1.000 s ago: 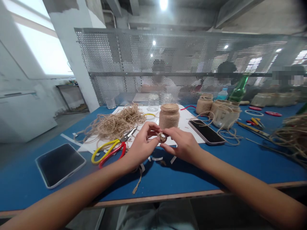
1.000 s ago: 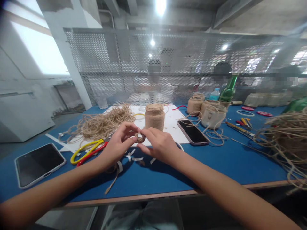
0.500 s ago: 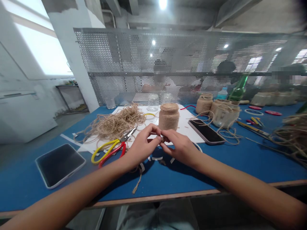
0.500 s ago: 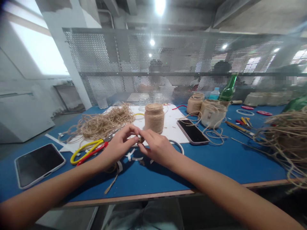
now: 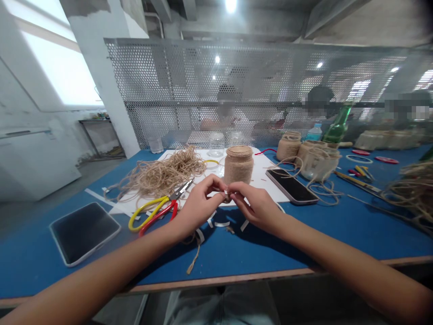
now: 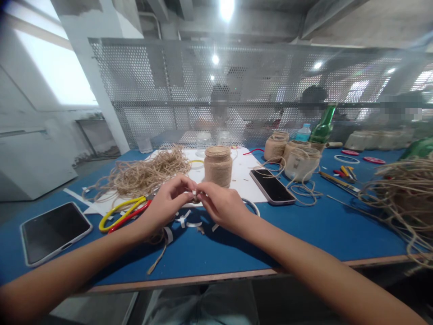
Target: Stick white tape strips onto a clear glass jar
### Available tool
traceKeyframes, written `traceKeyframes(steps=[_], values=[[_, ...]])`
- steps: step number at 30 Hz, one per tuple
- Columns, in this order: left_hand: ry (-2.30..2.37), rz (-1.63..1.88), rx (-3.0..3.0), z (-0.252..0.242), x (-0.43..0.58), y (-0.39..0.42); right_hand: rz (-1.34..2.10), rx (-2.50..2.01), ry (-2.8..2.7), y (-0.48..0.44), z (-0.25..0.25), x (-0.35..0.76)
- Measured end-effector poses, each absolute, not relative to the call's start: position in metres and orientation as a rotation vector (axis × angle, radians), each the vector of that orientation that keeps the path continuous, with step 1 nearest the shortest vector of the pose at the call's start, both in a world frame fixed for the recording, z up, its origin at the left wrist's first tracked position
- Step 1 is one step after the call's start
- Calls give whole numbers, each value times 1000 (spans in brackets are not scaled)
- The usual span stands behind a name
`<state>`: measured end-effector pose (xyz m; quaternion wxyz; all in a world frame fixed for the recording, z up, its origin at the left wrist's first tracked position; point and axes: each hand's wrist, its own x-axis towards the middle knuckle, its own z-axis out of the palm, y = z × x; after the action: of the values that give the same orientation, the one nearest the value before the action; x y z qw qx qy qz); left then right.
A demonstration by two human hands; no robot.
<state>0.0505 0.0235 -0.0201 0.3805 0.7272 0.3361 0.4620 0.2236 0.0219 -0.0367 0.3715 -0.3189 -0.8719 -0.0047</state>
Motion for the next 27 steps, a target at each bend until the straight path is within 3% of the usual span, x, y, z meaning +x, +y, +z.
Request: traceKeyframes(steps=[19, 27], values=[[885, 1102, 1829, -25, 53, 25, -20, -784, -2257, 26, -38, 223], [996, 1126, 1850, -23, 54, 24, -209, -825, -2241, 25, -43, 220]])
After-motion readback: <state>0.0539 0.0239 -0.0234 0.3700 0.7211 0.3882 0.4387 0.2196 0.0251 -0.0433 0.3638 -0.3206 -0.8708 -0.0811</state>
